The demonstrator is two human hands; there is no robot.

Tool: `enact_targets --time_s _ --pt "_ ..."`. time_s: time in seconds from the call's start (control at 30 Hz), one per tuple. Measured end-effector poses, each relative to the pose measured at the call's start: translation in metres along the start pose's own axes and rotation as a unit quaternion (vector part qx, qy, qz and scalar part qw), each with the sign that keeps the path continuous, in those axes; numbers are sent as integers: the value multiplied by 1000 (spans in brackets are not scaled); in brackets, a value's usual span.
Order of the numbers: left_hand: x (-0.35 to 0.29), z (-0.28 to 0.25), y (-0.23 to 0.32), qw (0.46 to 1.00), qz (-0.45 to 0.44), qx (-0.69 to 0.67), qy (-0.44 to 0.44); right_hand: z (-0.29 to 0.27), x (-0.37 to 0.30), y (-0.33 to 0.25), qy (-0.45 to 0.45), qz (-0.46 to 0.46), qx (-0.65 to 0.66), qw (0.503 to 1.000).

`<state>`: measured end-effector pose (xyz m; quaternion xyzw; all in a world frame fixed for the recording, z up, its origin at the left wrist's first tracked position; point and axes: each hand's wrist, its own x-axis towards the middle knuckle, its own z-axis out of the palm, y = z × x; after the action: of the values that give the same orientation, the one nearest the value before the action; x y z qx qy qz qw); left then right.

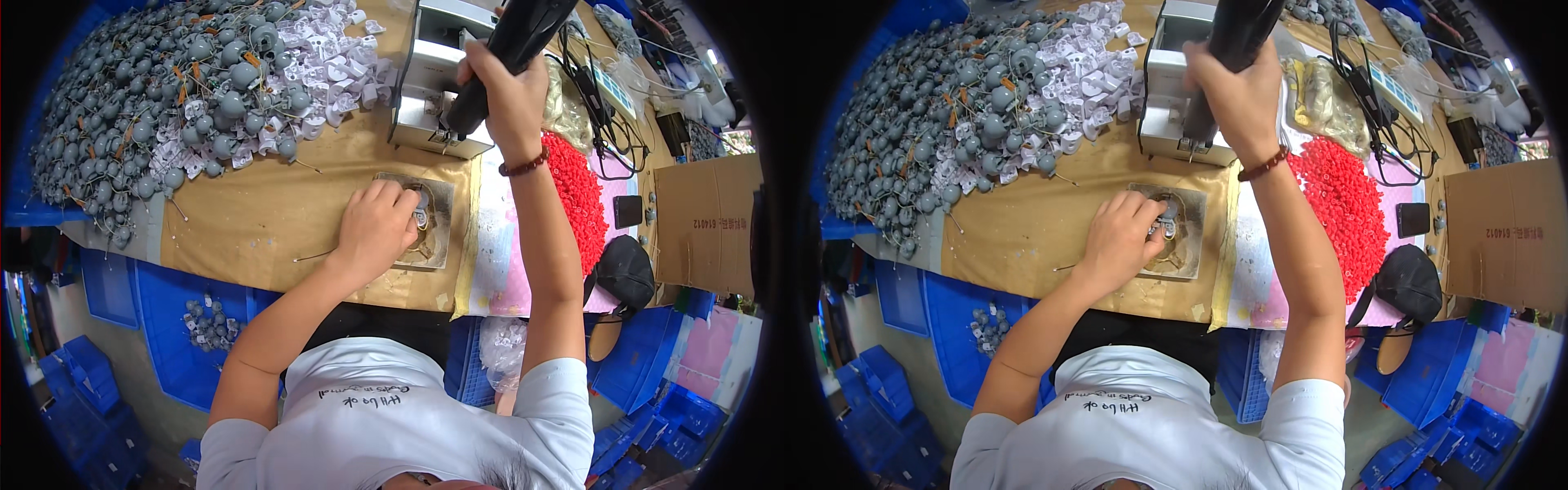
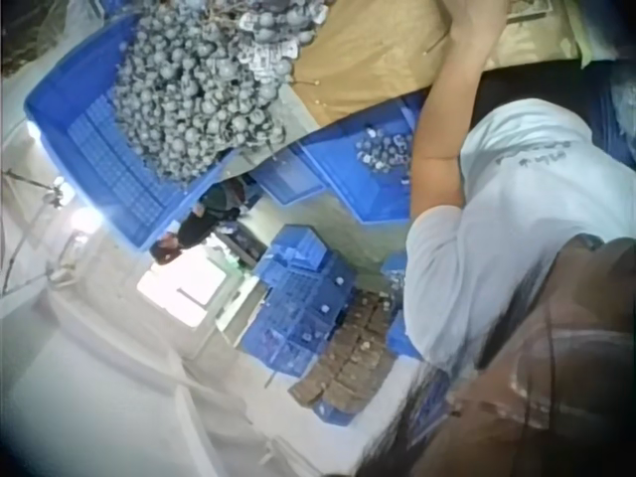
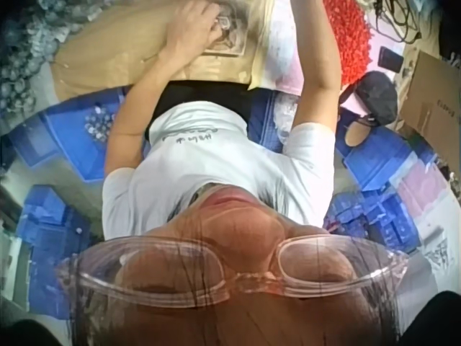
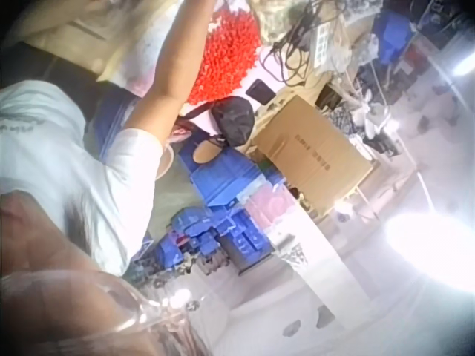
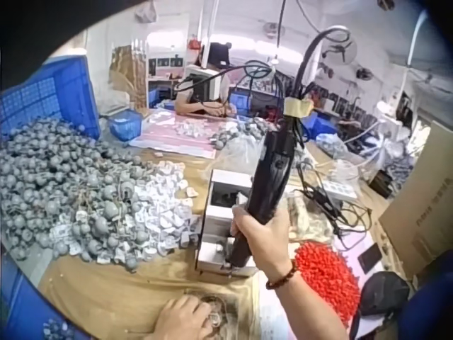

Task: Assembling gray plastic spheres with metal inserts and screws using an electric screwdriver on a factory production line.

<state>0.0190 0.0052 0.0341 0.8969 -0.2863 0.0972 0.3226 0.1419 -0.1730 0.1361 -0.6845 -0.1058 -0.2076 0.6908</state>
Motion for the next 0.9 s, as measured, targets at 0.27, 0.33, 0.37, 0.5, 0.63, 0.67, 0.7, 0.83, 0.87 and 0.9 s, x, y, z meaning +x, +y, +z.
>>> enact_targets --time_s 0.27,0.33,0.37,0.5,0.63,0.67,0.7,0.83,0.87,0.9 --pt "0 1 0 1000 4 2 11 11 -87 -32 -53 57 70 995" --pt "1 0 0 1000 4 -1 14 11 -95 -29 -60 51 75 994" --pt "1 0 1 1000 3 -4 16 11 -98 -27 -62 50 77 994" --pt "1 2 0 1000 6 0 27 12 -104 -22 -68 39 122 989" --pt "-1 2 -1 1000 4 -1 28 6 -110 -14 -95 3 52 994" --pt "-1 4 -1 1000 2 0 28 3 -111 -14 -107 -9 13 994" --pt "0 4 -1 1000 0 1 29 3 -111 -13 -109 -12 25 994" --pt "-3 4 -3 1000 1 -5 25 4 -115 -13 -124 -16 41 991" --pt "-1 3 -4 1000 -1 -10 17 3 -117 -13 -132 -19 40 990" --pt "-2 2 -4 1000 -2 -16 9 2 -119 -11 -139 -22 37 989"
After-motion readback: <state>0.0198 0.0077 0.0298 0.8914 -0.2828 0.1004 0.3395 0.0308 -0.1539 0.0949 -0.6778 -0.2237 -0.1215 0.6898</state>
